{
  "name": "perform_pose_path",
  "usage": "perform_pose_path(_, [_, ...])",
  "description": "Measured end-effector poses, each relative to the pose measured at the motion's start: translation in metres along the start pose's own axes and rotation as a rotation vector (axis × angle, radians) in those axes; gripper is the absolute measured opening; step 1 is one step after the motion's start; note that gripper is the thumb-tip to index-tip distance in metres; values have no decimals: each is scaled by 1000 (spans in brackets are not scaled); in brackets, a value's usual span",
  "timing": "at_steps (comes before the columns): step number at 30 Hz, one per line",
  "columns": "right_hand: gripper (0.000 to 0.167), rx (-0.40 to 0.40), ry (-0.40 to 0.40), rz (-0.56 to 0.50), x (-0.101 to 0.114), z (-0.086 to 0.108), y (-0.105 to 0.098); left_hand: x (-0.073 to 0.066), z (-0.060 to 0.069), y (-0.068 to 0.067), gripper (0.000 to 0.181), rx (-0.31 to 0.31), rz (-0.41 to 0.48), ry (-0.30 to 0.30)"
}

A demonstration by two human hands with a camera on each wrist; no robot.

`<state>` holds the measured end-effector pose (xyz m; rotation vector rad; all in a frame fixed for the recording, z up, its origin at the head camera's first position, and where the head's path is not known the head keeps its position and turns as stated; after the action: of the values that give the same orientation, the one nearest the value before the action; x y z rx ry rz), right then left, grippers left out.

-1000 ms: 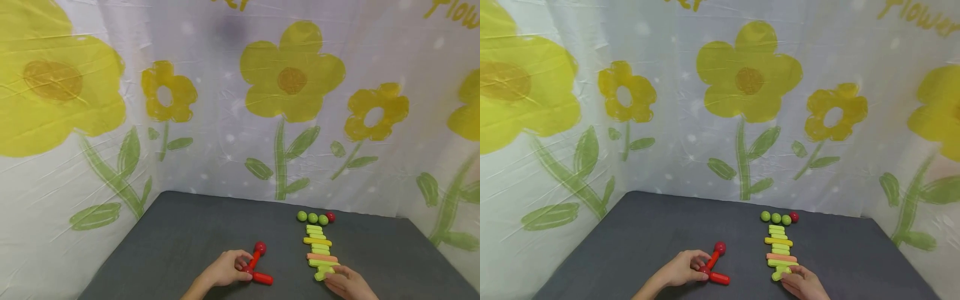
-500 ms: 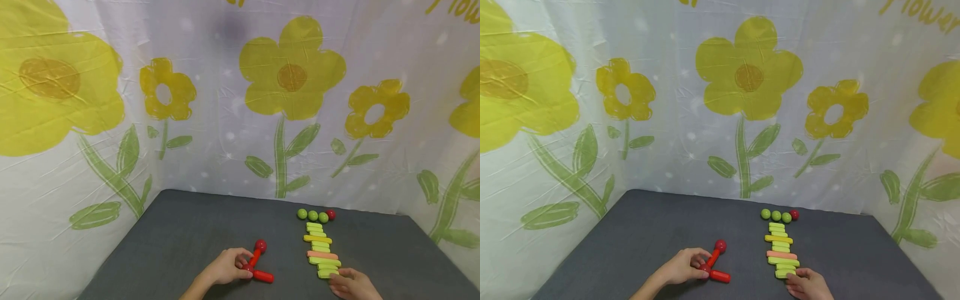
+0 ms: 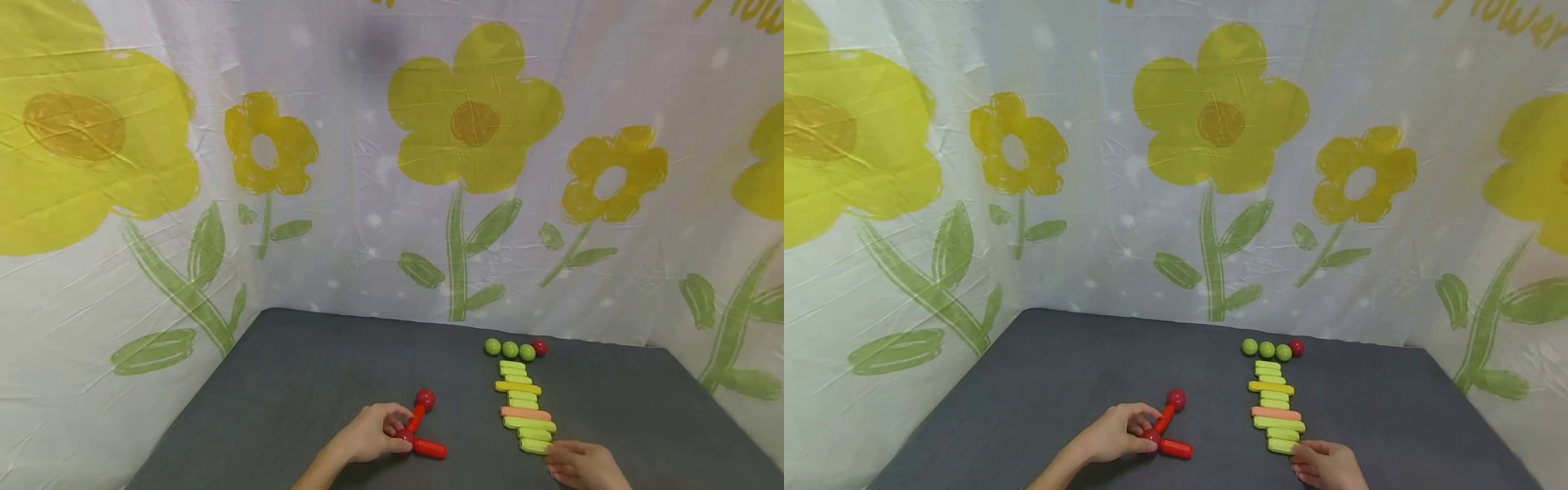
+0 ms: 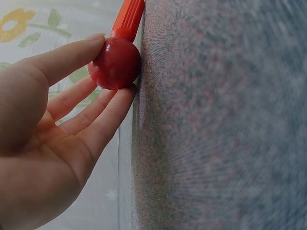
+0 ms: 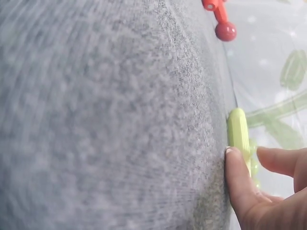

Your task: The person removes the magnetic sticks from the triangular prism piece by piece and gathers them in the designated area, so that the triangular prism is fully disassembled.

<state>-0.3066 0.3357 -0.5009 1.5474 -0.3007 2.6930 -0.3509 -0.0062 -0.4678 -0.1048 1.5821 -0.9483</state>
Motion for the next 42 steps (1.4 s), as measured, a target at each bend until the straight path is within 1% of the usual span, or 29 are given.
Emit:
perform_pose_path(3, [58,15,-8,-16,-1,-1,-2,1,0,0,37,-4,-1,0])
perform_pose_path(4, [58,10,-3,-27,-2,-2,-3,1,0,0,36,-6,-3,-1])
perform_pose_path(8, [54,-23,20,-42,-5,-1,-6,2,0,0,37,-4,-4,-9])
perform_pose_path(10, [50,-35,30,-29,-5,0,-6,2,0,1,37,-2,-7,-8])
perform_pose_path(12, [48,-23,31,4,-5,2,-4,1,0,1,37,-1,-9,-4])
perform_pose_path(17, [43,32,62,70,-7,4,5,0,-1,0,37,-1,-15,-8])
perform_pose_path(22, [46,69,84,87,-10,4,12,1,-1,0,37,1,-11,-16])
perform_pose_path(26, [45,70,92,77,-10,5,13,1,0,0,37,2,-10,-12])
perform_pose_path(32, [43,85,71,65,-10,5,13,1,0,1,38,7,-7,-14])
perform_pose_path(35, [45,131,55,54,-8,5,17,2,0,1,38,11,-3,-17])
perform_pose_path(38, [49,244,35,24,-6,8,26,2,0,1,37,13,-3,-20])
perform_pose_path(40, [49,321,37,-1,-5,10,34,2,0,1,37,13,-7,-19])
perform_pose_path(42, [49,379,40,-18,-5,13,39,1,0,1,37,13,-12,-18])
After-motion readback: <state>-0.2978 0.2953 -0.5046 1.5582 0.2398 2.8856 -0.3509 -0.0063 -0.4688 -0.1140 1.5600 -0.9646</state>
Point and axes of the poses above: each hand's wrist, its own z-axis away from the middle knuckle, its own y-axis out of the palm, x = y × z, the point moved 9 cm from there along -z, towards the middle knuckle, and after that the axes turned 10 degrees about -z, right-handed, at the moved point
